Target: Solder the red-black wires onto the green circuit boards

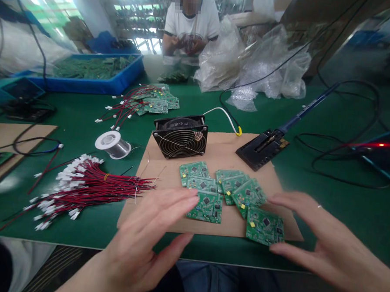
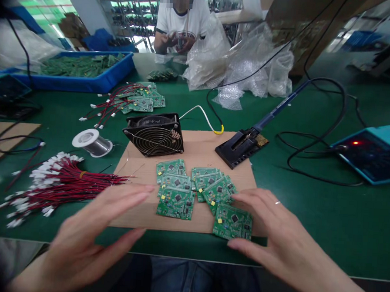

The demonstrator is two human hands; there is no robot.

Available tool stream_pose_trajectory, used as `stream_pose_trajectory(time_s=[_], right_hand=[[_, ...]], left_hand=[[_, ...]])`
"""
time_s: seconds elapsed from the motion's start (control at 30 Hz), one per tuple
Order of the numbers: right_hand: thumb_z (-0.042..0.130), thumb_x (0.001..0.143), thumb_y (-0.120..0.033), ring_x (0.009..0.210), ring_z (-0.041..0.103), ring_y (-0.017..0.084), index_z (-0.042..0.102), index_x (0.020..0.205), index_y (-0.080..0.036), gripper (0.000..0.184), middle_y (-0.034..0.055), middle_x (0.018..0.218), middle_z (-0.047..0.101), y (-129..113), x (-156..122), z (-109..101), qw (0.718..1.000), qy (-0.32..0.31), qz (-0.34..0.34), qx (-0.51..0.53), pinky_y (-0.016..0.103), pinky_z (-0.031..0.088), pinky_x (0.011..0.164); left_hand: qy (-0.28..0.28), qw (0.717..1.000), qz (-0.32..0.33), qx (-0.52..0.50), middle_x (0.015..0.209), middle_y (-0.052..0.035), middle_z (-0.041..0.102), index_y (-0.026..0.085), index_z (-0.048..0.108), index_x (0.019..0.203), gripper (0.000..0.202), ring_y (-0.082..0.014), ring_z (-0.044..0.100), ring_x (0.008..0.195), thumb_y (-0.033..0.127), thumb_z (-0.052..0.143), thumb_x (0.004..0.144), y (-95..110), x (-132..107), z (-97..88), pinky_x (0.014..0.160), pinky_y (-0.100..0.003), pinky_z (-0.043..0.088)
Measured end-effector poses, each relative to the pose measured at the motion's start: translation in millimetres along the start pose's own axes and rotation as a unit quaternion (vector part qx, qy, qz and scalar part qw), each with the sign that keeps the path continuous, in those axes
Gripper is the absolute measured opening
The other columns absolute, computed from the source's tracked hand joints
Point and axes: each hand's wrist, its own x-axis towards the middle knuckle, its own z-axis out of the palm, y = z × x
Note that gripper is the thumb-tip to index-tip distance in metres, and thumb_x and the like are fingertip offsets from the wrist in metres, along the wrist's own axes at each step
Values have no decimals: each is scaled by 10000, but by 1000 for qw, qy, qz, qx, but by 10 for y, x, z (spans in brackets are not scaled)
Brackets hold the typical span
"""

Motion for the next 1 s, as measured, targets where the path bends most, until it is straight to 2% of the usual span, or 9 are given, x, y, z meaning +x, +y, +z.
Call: stream_pose_trajectory(time_s=[0.07,0.2,0.4,0.53,0.6,0.67,0.73,0.8,1.0], right_hand=[[569,875,-571,1038,604,283,488,1262,-258,504,99,1169,603,-29,-27,151,1000,-5,-29,-6,406,565,803],[604,858,-440,1007,614,312,494,1278,-226,484,119,1145,606,6,-125,326,999,-3,-37,-35,466,562,792],[572,856,-267,1089,592,273,473,1338,-250,492,109,1213,588,65,-52,222,999,-10,-48,1,405,546,879],[553,829,-196,1186,540,276,515,1306,-258,483,107,1272,556,65,94,167,997,-36,-65,25,432,507,964],[581,813,-208,1290,451,300,523,1296,-253,489,114,1374,478,68,162,170,996,-53,-70,31,490,444,1041],[665,804,-316,1374,339,328,478,1345,-262,575,115,1483,353,77,215,178,993,-87,-69,41,539,388,1080],[711,791,-460,1411,267,341,382,1424,-277,737,119,1543,242,92,254,191,989,-123,-59,51,562,367,1086],[679,812,-536,1424,239,343,312,1469,-281,795,127,1561,199,109,281,215,987,-142,-43,56,571,351,1090],[667,847,-415,1399,297,313,306,1468,-297,728,119,1515,268,169,269,377,991,-106,-36,67,529,344,1111]], left_hand=[[-23,999,20,14,1380,-102,517,144,362,1413,506,-202,437,1308,154,508,928,-52,59,150,1096,-382,404],[-65,996,33,50,1397,-125,504,103,338,1420,544,-257,419,1314,200,528,920,-109,84,405,1068,-459,427],[-58,995,45,70,1295,-113,585,149,432,1343,425,-256,504,1220,139,491,923,-137,63,541,992,-468,488],[-89,994,17,65,1455,-143,434,166,370,1409,584,-297,388,1350,310,592,888,-155,111,529,1055,-532,431],[-108,992,0,72,1526,-157,321,168,336,1438,720,-327,285,1414,453,638,849,-176,168,528,1094,-571,374],[-118,990,-16,80,1539,-151,298,185,336,1442,715,-326,258,1429,509,605,864,-204,228,543,1115,-581,337],[-118,989,-29,84,1519,-134,343,200,339,1440,622,-303,290,1417,464,545,916,-234,273,570,1132,-567,318],[-116,989,-38,82,1493,-121,385,204,328,1443,579,-283,323,1397,407,523,937,-258,291,601,1142,-551,305],[-87,994,-38,50,1363,-124,478,235,341,1428,582,-298,413,1294,325,570,900,-239,228,641,1113,-613,275]])
